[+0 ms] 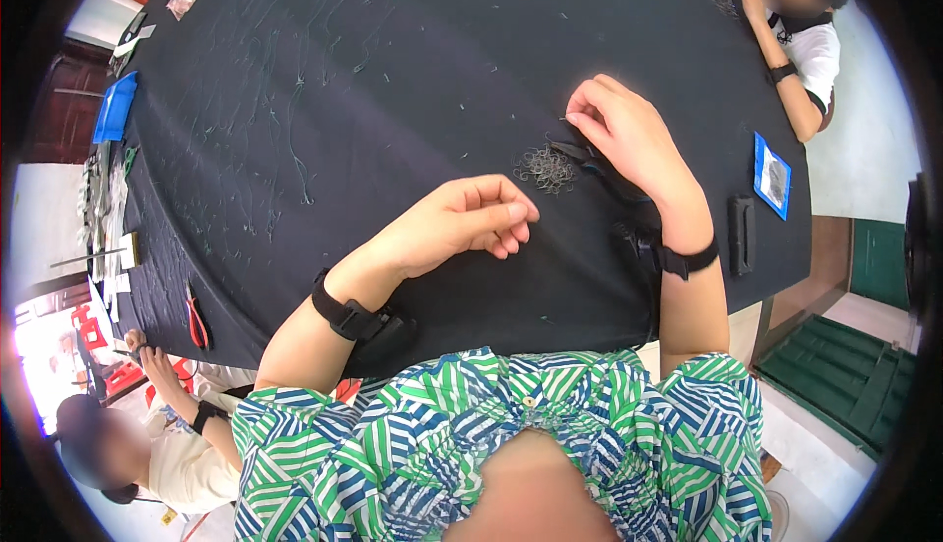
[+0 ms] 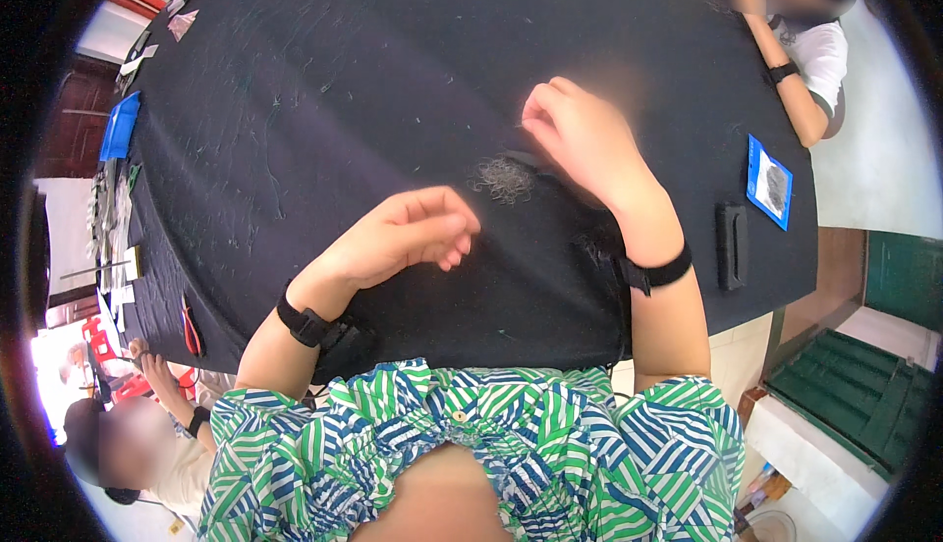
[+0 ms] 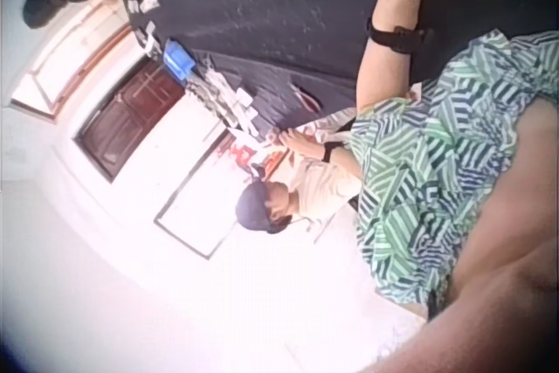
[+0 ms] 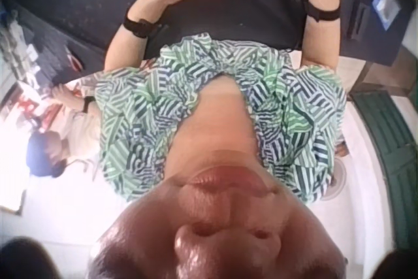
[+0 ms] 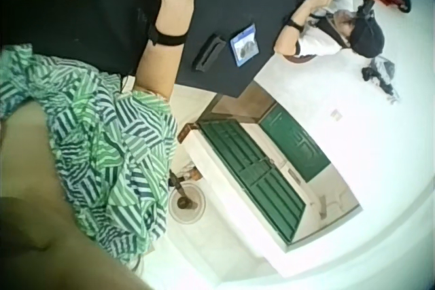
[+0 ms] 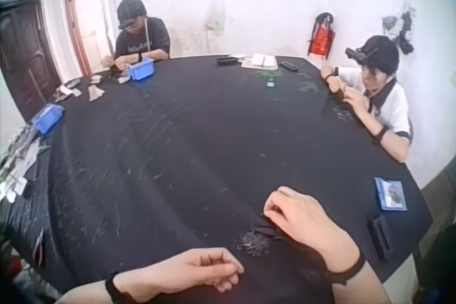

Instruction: The person assembles small metal rings onto a fishing line by hand and using pliers at a workshop table.

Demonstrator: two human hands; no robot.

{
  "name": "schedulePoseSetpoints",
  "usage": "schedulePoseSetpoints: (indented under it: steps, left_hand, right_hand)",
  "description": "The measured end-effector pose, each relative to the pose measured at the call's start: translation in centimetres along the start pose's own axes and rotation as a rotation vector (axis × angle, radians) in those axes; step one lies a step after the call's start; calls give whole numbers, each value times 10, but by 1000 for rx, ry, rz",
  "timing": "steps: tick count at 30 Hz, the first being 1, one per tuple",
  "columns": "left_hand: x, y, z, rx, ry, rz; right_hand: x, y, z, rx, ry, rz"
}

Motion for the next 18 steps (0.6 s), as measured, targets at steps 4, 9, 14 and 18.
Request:
schedulePoseSetpoints:
  steps: [4,9,14,18]
  left_hand:
    - [-2,-1,-6,-170,220,173]
    - [-4,11,-8,30,375,378]
    - [-6,13,-9,39,381,414]
    - [-5,8,-14,24,413,400]
  right_hand:
    - [-12,-42,-5,342,-1,-121]
    - [-15,-55,21,917,-199,1]
    - [-14,-55,36,1022,-267,30]
    - [-16,-53,40,1085,-276,34]
Point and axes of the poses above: each hand's wrist, its own x-axis towards the middle knuckle, its own z-axis out of the palm, y = z × x, the point moved 4 cm from there along x, towards the middle knuckle, and after that the axes turned 10 degrees about -y, right-handed, at the moved point
